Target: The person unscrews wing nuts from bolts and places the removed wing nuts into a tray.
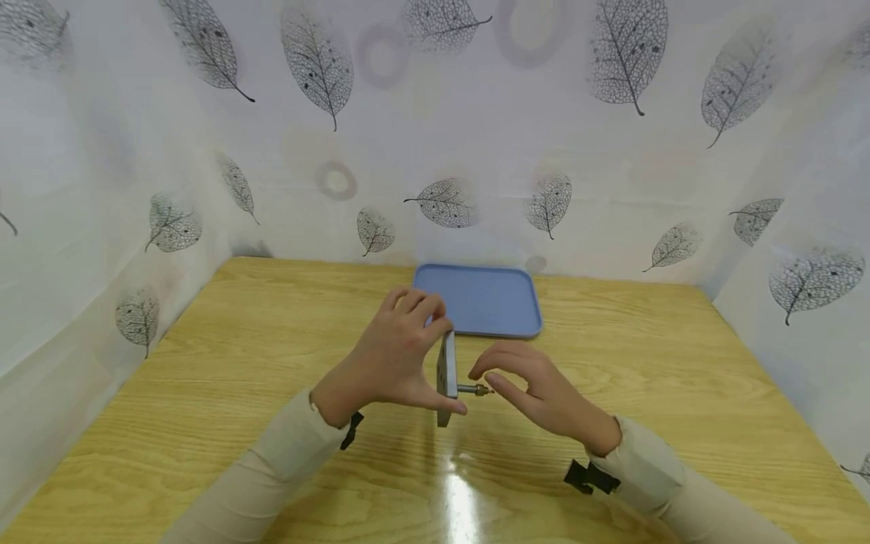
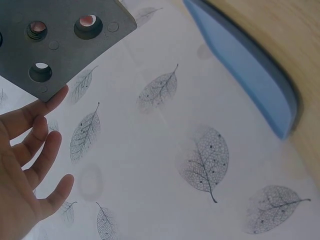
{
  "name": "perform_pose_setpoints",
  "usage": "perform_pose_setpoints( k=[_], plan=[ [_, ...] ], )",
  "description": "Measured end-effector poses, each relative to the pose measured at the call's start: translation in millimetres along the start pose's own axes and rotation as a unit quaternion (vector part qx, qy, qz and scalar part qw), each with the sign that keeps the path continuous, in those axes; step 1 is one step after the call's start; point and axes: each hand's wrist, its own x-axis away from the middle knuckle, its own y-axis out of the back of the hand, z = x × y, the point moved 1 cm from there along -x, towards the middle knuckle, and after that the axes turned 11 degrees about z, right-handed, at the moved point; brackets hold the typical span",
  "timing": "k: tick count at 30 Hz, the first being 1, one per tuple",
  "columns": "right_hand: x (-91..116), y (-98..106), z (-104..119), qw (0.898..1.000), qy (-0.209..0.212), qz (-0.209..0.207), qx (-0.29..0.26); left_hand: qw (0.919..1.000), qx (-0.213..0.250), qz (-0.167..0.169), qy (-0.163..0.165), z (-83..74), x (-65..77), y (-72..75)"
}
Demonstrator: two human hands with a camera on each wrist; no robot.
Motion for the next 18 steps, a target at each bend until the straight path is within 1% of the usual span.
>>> perform_pose_setpoints(
  k=[4,10,14,18],
  plan=[
    [-1.1,-0.3,-1.2,1.000,0.001,0.021,-0.013,1.0000,0.002,0.001,0.000,0.0,0.1,0.4],
    [0.4,-0.7,-2.3,0.999,-0.005,0.032,-0.001,1.0000,0.002,0.003,0.001,0.1,0.3,1.5],
    [1.1,-1.1,-1.8,1.000,-0.002,0.023,0.016,1.0000,-0.001,0.002,0.002,0.2,0.1,1.4],
    [0.7,-1.6,-0.8,0.999,0.011,0.003,0.051,1.0000,-0.002,0.001,0.001,0.0,-0.1,1.5]
  ],
)
